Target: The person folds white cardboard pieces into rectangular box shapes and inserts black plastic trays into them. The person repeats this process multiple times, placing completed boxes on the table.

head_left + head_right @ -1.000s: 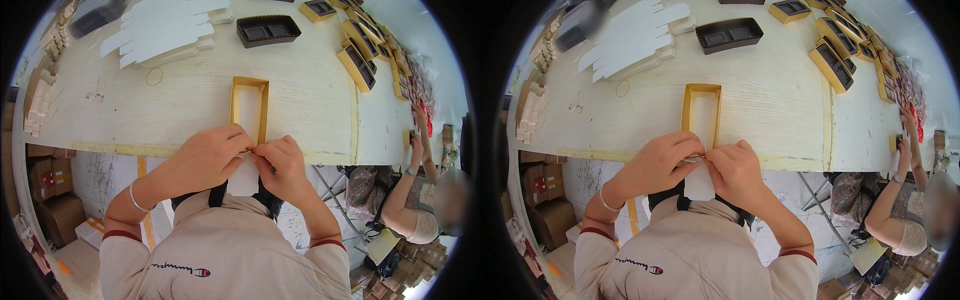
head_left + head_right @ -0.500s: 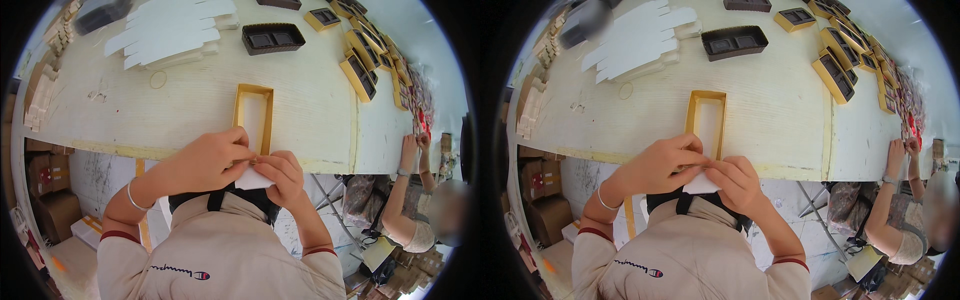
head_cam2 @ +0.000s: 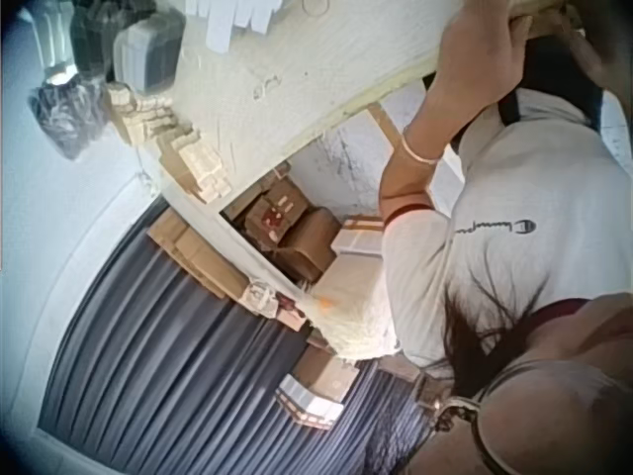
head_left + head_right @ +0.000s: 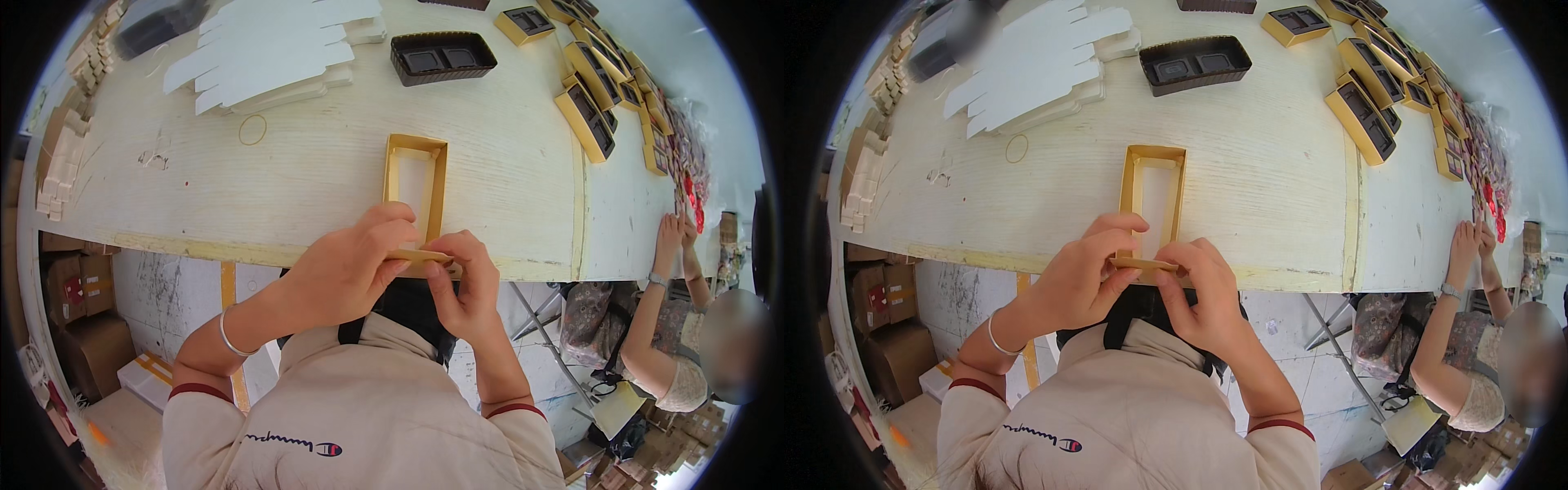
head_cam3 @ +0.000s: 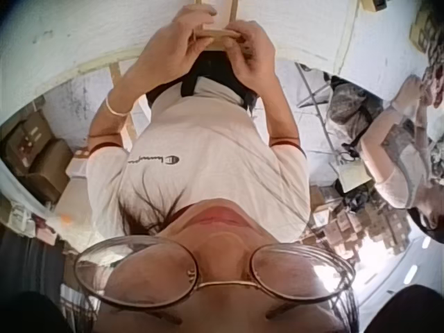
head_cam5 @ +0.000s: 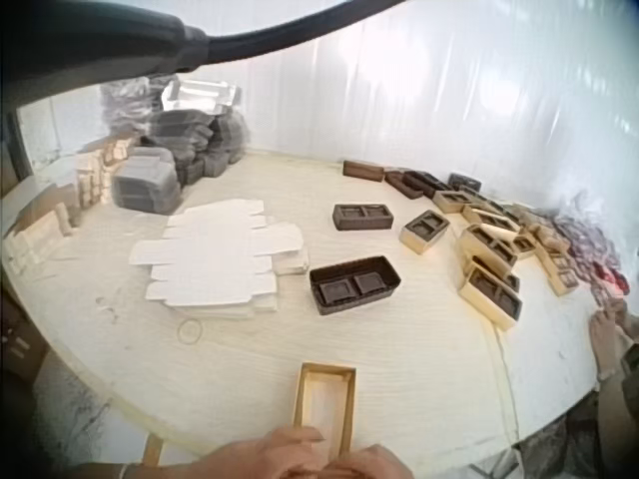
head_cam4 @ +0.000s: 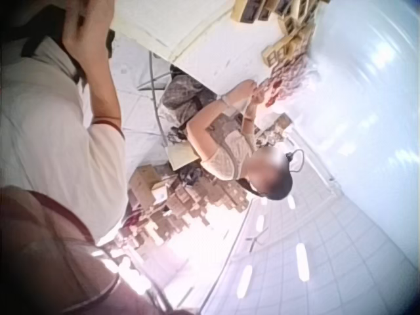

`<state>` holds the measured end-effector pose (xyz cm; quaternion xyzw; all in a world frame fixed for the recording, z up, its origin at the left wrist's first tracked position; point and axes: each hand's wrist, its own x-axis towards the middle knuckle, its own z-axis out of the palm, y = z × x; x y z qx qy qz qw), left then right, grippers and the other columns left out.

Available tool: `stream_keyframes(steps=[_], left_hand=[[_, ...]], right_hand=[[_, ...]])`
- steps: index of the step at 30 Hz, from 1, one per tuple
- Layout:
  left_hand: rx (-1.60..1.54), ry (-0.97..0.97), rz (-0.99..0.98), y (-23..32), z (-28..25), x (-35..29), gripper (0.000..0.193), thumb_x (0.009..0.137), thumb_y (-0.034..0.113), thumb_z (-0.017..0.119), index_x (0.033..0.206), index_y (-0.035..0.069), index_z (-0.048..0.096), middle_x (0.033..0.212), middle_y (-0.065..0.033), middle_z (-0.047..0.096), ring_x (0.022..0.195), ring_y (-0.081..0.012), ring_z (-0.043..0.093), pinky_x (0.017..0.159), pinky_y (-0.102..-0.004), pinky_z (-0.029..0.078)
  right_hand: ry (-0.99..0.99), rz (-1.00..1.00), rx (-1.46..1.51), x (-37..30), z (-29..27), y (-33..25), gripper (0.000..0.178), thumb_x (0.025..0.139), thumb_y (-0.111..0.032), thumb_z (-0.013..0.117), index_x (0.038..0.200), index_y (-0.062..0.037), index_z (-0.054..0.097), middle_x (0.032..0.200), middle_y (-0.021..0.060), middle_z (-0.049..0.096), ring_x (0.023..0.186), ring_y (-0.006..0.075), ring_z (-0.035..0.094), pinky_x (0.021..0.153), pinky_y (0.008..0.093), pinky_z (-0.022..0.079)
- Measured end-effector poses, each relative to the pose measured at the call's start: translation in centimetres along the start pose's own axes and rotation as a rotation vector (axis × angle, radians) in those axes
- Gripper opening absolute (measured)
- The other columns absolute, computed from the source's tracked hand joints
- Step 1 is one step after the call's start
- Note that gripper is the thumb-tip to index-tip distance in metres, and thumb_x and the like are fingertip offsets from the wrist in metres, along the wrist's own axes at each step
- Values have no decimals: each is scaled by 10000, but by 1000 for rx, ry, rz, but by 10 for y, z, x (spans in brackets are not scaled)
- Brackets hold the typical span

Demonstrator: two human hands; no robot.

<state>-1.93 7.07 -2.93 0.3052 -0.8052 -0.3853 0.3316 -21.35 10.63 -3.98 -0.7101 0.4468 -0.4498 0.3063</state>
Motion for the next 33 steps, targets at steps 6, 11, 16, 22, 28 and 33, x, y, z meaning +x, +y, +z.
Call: stream_keyframes(steps=[6,11,16,22,28,33], left_hand=[[-35,153,-26,-6,7,-2,369,873,15,616,1199,49,448,1219,-161,496,693,-280,609,564,-341,503],[205,245,26,-6,15,-8,288,847,61,681,1108,9,570,1176,-135,507,688,-227,616,573,-308,517],[377,193,61,-1,13,-8,237,794,50,702,1006,-20,626,1048,-114,555,705,-225,621,597,-300,523],[397,28,9,3,6,0,182,696,-57,628,868,-12,591,829,-109,543,669,-274,576,551,-352,479],[372,-178,-150,14,-8,14,182,654,-90,577,812,2,572,822,-126,547,668,-328,567,564,-408,456],[292,-496,-200,34,-37,23,261,685,54,712,932,60,629,950,-117,593,805,-301,598,714,-421,487]], right_hand=[[121,-144,-112,2,10,8,329,797,88,652,1096,-25,574,1076,170,548,724,239,528,604,315,474],[62,-167,-438,5,7,1,319,755,36,719,1053,-9,616,1077,160,544,764,231,534,640,322,476],[-58,-358,-645,13,0,-2,329,717,-57,694,1029,11,616,1008,102,552,728,211,517,619,313,423],[-326,-208,-663,24,-5,-14,139,701,-19,627,818,-30,554,793,72,479,680,215,535,579,317,398],[-508,-5,-515,38,-12,-17,132,708,36,616,785,-36,537,808,93,510,695,265,571,584,350,438],[-619,-104,-370,41,-26,-6,128,731,31,622,821,-45,571,853,72,529,815,282,574,678,393,454]])
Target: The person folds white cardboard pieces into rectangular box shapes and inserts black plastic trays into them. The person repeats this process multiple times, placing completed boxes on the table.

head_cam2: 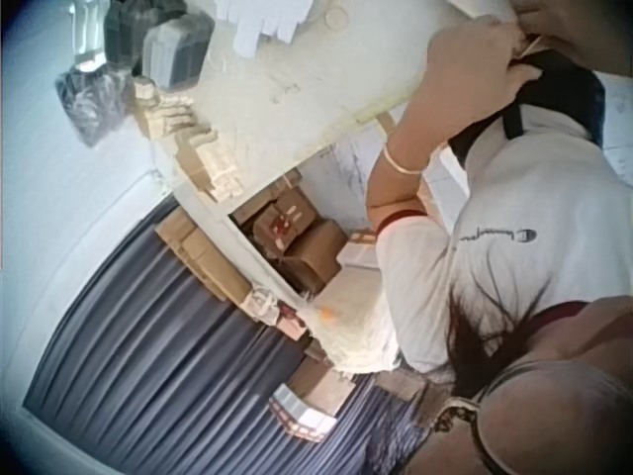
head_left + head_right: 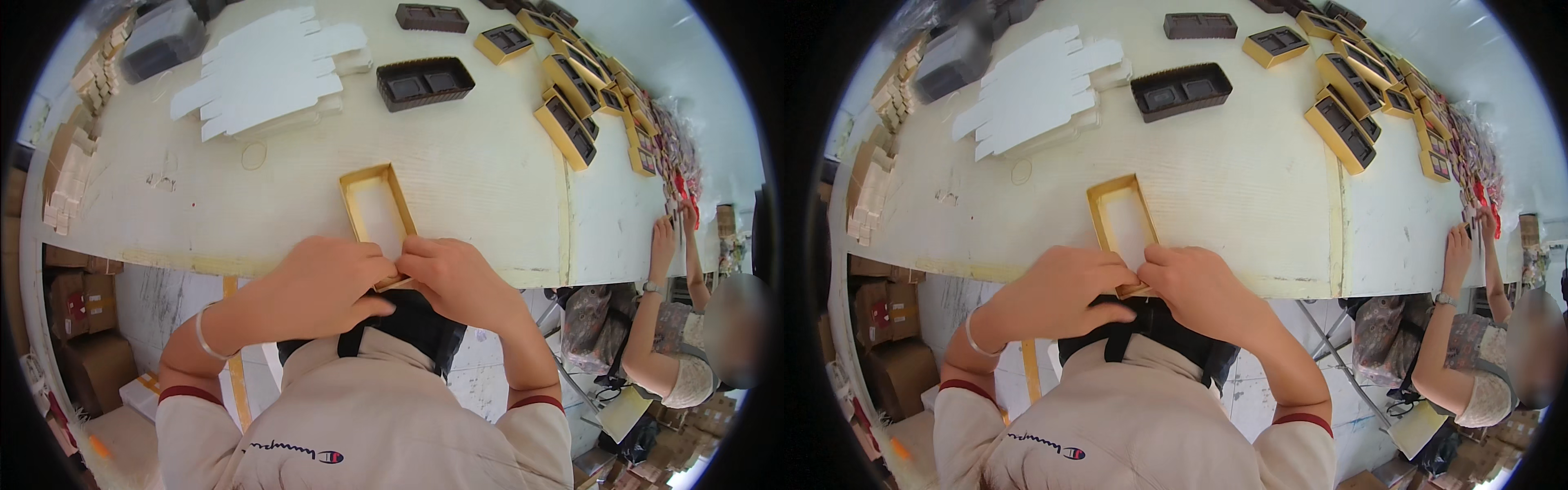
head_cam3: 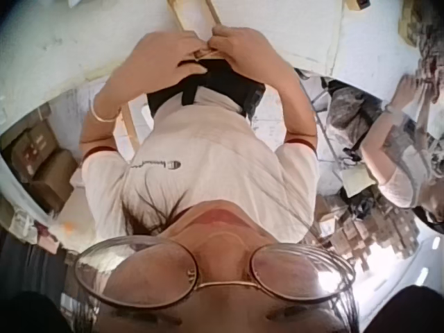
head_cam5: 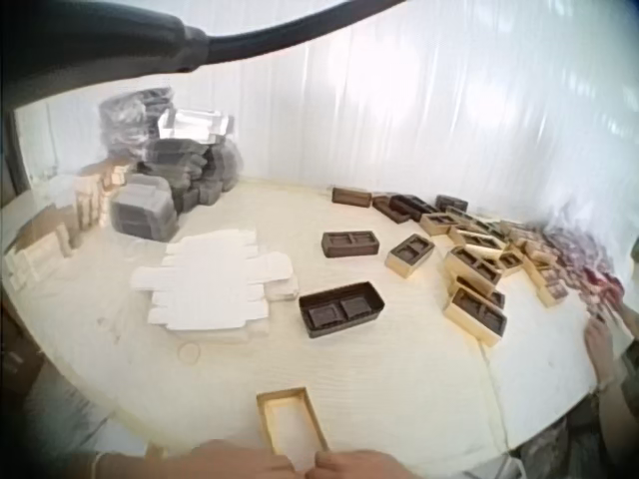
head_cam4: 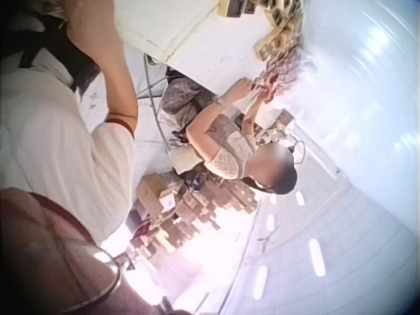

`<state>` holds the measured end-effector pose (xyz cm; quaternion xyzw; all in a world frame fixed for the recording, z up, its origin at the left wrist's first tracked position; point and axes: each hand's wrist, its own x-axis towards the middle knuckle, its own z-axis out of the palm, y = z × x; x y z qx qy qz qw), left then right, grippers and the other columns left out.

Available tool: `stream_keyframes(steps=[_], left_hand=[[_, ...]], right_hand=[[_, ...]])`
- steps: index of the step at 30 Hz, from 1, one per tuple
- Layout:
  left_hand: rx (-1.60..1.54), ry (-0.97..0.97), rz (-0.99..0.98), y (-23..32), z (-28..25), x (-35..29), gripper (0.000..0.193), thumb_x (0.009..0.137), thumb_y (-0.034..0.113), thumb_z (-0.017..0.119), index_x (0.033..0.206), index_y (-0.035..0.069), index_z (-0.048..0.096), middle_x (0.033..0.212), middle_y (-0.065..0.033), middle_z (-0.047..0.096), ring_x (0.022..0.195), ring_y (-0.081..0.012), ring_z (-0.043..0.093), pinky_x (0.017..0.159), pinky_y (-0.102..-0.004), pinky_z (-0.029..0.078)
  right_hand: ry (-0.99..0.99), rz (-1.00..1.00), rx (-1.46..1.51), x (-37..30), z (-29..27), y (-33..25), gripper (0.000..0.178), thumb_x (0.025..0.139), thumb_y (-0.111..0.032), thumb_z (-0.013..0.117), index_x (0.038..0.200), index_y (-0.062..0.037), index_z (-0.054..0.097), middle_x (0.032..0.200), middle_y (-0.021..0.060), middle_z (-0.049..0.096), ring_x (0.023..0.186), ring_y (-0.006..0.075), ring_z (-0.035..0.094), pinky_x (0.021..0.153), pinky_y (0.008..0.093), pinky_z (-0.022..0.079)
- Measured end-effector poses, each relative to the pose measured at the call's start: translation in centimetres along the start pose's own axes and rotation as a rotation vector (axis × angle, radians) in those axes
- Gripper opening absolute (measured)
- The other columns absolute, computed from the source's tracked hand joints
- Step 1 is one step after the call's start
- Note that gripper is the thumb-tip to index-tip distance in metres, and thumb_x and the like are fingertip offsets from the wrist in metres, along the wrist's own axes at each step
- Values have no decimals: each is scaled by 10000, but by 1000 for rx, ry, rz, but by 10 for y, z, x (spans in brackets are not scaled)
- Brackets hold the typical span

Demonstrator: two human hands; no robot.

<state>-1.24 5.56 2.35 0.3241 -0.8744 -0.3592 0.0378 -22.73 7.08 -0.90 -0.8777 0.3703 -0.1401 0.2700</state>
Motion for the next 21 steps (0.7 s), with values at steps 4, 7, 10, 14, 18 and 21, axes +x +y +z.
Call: stream_keyframes(steps=[4,7,10,14,18,21], left_hand=[[513,407,117,-4,-25,-3,554,661,249,813,1158,117,607,1185,-92,554,1058,-296,530,931,-463,414],[538,330,146,-29,-19,3,711,611,286,842,1243,116,563,1208,-98,509,1131,-302,465,1016,-490,351],[374,343,32,-30,-2,6,807,581,297,860,1290,100,526,1172,-110,505,1133,-310,453,1067,-486,318],[266,528,-22,-25,17,5,892,587,280,865,1357,84,459,1156,-119,515,1142,-345,452,1094,-483,297],[86,510,-35,-37,23,-5,896,622,229,859,1391,83,424,1188,-139,546,1150,-394,449,1076,-470,316],[0,558,-58,-39,29,-8,867,649,195,847,1395,92,418,1226,-148,560,1176,-382,445,1102,-480,288]], right_hand=[[-135,-174,-30,3,-31,8,259,709,47,632,954,-37,636,1054,84,607,993,290,563,837,416,449],[4,-248,232,24,-57,27,422,685,91,600,1085,-39,639,1237,127,594,1115,325,546,962,404,433],[527,-74,-309,54,-84,70,390,764,32,624,1144,-55,617,1233,138,592,1135,331,536,984,411,428],[378,-19,-535,87,-83,121,187,802,-14,625,987,-29,649,1063,105,630,1002,293,576,916,421,438],[236,25,-420,98,-93,128,56,830,-5,626,879,5,652,879,110,620,859,310,569,759,398,469],[289,-35,-391,100,-95,126,31,825,-11,638,824,20,647,823,115,608,815,304,574,722,374,469]])
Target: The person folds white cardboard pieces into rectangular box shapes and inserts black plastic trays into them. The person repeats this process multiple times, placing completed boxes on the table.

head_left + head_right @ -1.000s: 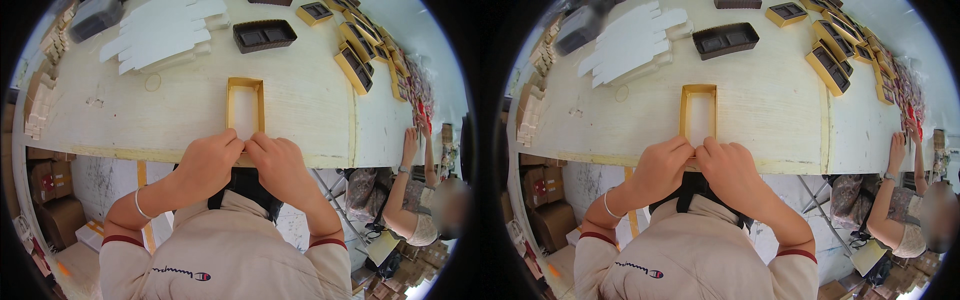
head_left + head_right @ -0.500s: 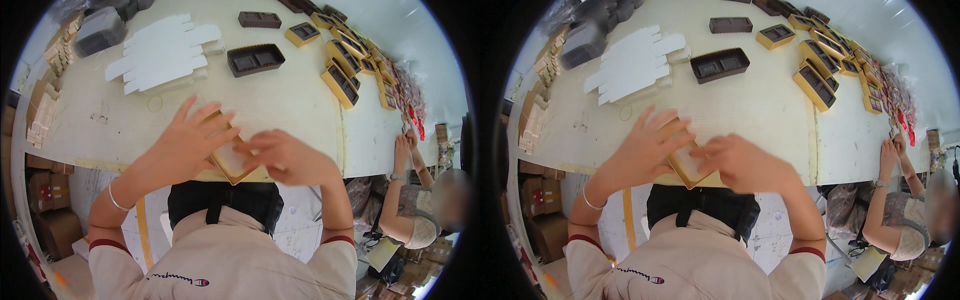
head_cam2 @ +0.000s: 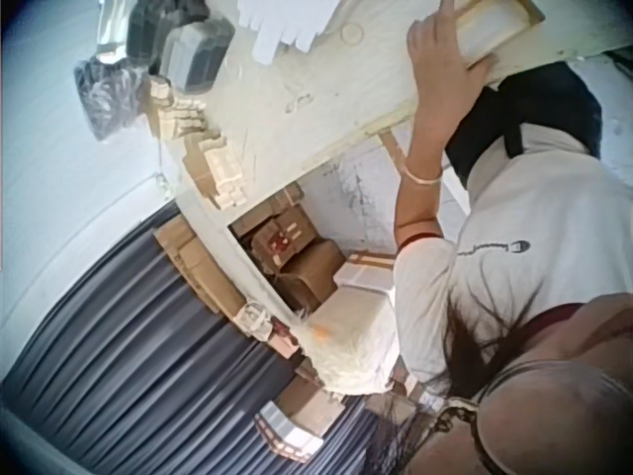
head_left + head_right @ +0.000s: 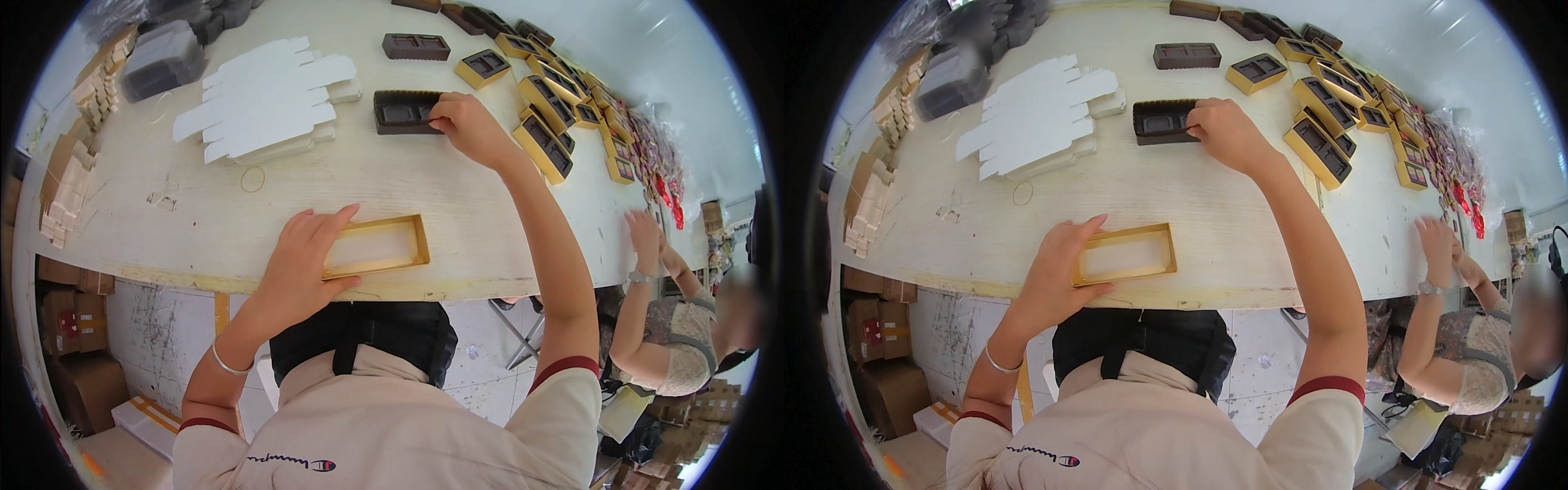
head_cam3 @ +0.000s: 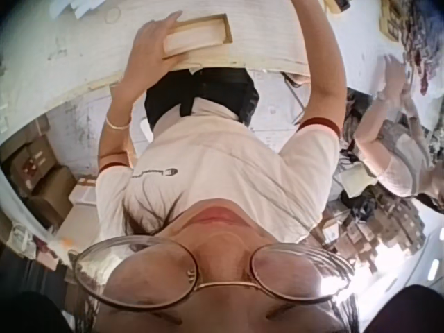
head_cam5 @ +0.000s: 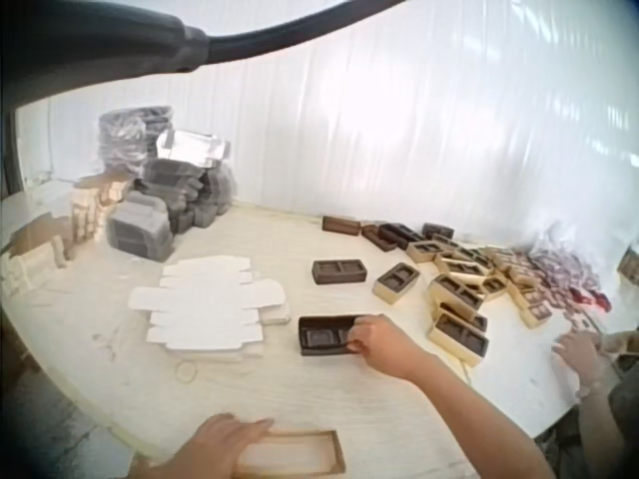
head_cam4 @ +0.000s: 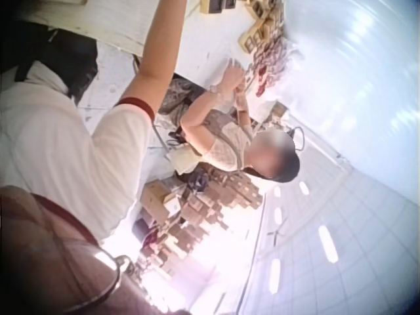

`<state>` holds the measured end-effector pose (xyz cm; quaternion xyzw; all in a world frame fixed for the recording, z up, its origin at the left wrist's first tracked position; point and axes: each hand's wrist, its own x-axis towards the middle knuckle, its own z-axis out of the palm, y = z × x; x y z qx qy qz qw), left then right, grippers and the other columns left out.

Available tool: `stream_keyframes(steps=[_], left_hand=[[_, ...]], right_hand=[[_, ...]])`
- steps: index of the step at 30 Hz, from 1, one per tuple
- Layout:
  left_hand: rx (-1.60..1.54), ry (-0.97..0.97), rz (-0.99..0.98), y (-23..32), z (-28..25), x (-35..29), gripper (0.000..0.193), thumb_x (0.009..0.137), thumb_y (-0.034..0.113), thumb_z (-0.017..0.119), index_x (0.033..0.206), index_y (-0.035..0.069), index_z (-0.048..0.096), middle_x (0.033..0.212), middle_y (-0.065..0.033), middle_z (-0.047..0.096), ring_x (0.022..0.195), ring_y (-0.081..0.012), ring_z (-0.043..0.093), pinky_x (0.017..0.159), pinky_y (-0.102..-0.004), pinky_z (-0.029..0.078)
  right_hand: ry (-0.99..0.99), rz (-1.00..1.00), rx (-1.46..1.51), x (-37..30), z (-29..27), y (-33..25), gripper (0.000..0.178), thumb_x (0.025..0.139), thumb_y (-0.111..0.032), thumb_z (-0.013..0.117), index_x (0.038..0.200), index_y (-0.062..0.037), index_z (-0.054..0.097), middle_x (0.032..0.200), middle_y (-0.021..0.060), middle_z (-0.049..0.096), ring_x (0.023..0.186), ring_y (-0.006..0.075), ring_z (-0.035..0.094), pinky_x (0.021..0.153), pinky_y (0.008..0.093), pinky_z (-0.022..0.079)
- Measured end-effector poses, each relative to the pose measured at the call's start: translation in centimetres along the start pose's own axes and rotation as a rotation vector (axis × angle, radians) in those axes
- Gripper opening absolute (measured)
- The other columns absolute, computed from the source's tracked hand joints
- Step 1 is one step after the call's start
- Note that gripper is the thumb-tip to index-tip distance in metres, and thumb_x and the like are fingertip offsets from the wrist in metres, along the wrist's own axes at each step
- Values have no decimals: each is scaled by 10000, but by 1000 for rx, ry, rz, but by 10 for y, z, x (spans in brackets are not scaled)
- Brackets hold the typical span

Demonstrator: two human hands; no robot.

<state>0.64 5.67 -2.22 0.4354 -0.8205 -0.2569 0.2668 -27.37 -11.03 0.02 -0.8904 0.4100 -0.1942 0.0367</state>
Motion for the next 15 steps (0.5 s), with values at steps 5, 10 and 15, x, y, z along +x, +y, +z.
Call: stream_keyframes(steps=[5,10,15], left_hand=[[-35,-69,18,3,-4,6,931,645,223,858,1428,98,371,1266,-141,549,1220,-355,434,1130,-492,249],[-35,-49,55,3,-7,4,1087,600,322,882,1472,82,279,1444,-145,391,1284,-355,407,1148,-487,222],[-171,62,-44,-6,-22,-5,1164,578,370,893,1486,63,233,1530,-152,269,1347,-346,359,1136,-478,251]], right_hand=[[8,58,82,3,-8,-9,73,801,-42,678,839,11,644,832,126,617,819,309,585,724,381,475],[524,-93,221,3,-21,-7,118,854,-67,674,920,1,603,822,119,593,768,259,574,718,312,466],[353,229,952,-30,-66,-59,127,962,-192,594,947,-66,605,826,-38,551,789,55,485,697,221,405]])
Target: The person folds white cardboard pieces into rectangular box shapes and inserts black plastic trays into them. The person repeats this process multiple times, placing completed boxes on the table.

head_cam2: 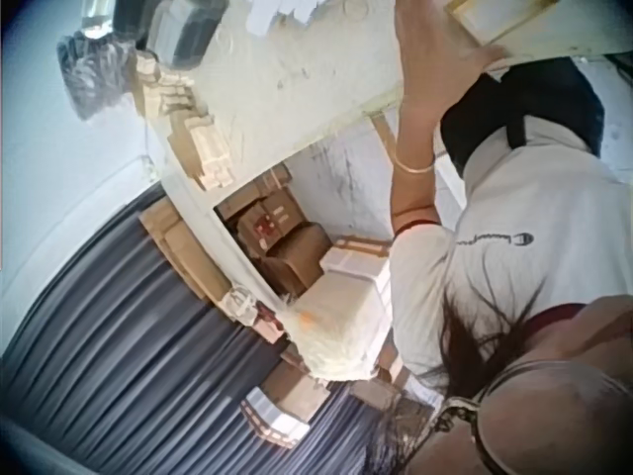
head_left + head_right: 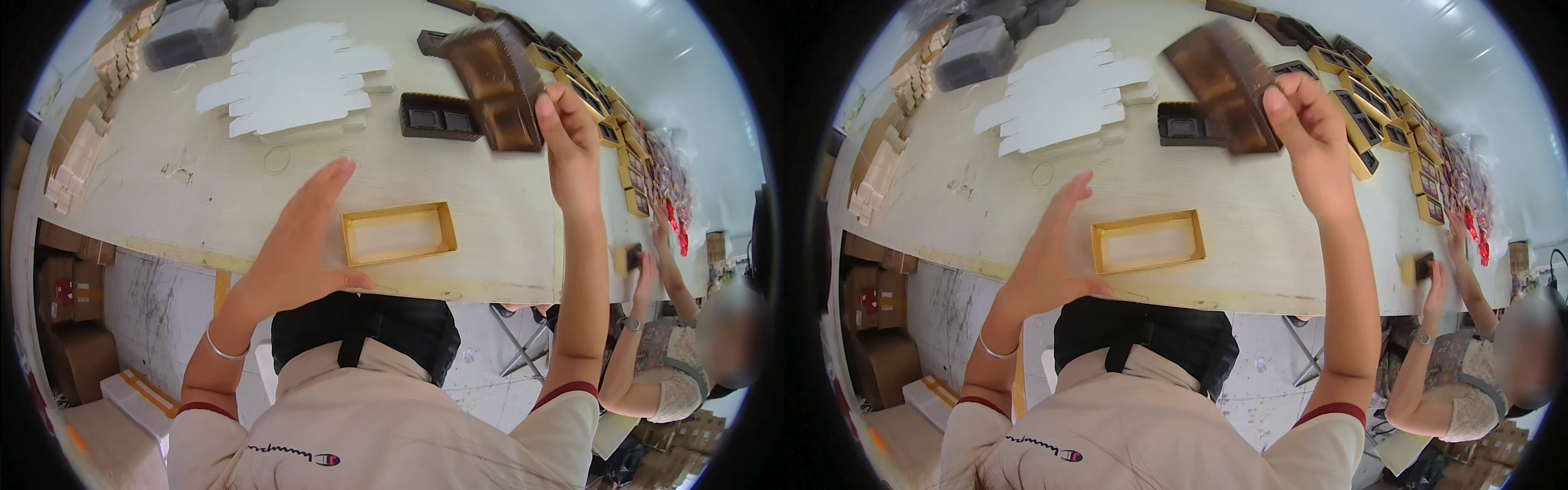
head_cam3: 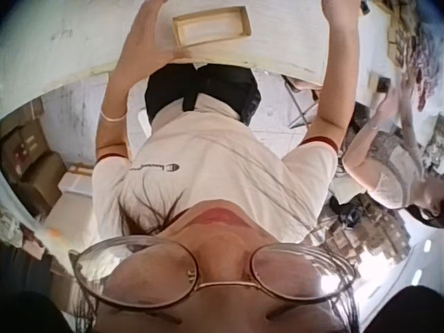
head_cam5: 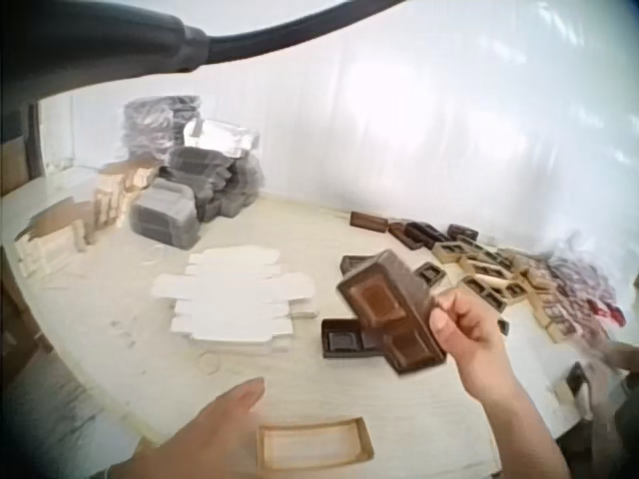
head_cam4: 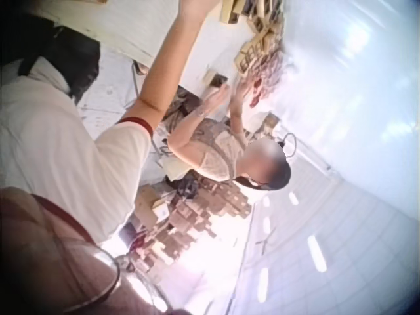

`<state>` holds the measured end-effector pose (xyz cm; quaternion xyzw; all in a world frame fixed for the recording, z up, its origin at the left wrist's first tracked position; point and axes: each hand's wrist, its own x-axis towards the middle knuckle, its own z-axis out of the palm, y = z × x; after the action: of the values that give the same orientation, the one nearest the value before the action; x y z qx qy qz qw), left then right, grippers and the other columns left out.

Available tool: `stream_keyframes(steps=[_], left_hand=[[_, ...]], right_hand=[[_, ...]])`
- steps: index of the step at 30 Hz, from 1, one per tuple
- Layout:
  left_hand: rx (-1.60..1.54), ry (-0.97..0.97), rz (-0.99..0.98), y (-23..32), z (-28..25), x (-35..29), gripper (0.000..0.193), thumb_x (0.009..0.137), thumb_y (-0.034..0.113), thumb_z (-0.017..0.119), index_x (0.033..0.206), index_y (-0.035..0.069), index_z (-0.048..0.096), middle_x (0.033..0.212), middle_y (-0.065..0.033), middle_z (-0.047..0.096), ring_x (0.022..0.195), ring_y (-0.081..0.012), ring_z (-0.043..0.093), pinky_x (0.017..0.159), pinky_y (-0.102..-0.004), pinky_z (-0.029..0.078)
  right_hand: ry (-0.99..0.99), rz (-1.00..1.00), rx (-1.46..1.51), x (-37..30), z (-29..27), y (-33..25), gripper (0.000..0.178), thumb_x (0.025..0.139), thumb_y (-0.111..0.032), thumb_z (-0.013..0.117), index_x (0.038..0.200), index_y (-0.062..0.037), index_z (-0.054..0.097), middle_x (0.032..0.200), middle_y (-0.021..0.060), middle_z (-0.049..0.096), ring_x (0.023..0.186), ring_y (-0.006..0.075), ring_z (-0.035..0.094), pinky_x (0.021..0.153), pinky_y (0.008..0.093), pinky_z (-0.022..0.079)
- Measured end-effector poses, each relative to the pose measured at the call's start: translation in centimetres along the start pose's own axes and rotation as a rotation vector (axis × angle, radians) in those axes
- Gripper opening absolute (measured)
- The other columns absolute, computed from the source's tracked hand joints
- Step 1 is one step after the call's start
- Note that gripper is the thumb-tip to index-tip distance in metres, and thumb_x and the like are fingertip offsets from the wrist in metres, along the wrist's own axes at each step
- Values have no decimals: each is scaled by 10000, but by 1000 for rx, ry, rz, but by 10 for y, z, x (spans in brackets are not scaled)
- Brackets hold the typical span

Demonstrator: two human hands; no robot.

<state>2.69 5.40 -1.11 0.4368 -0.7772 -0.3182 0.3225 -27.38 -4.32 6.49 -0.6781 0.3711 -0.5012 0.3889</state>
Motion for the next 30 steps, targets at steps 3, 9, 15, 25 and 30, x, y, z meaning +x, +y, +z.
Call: stream_keyframes(steps=[3,9,15,25,30], left_hand=[[0,89,108,2,-4,-1,1069,614,356,869,1483,132,289,1526,-164,259,1361,-366,325,1116,-444,292],[26,-67,146,13,12,-1,969,651,227,852,1466,147,333,1524,-133,267,1272,-359,417,1046,-425,395],[43,-68,146,8,17,5,812,672,162,835,1371,71,433,1290,-141,508,1191,-348,478,997,-412,427],[-97,-139,70,12,15,14,1030,651,125,838,1492,114,244,1250,-161,544,1149,-357,512,992,-411,414],[-95,-164,29,1,14,6,1106,632,78,846,1511,124,178,1336,-136,519,1206,-342,508,1027,-407,405]], right_hand=[[-338,458,141,-26,17,-11,198,947,-285,618,953,-86,618,813,-67,518,755,33,442,655,200,367],[-765,885,-178,-8,52,-7,165,931,-209,631,995,-58,612,838,-36,587,788,45,505,657,213,415],[-221,37,-653,-37,71,8,147,915,-143,630,994,-26,591,971,86,621,787,139,579,677,273,477],[-369,-114,-694,-96,45,-13,485,729,-175,785,1175,-70,625,1117,156,556,948,320,558,794,368,482],[-502,73,-504,-87,24,-28,381,762,-181,757,1112,-52,683,925,138,574,798,274,567,686,344,477]])
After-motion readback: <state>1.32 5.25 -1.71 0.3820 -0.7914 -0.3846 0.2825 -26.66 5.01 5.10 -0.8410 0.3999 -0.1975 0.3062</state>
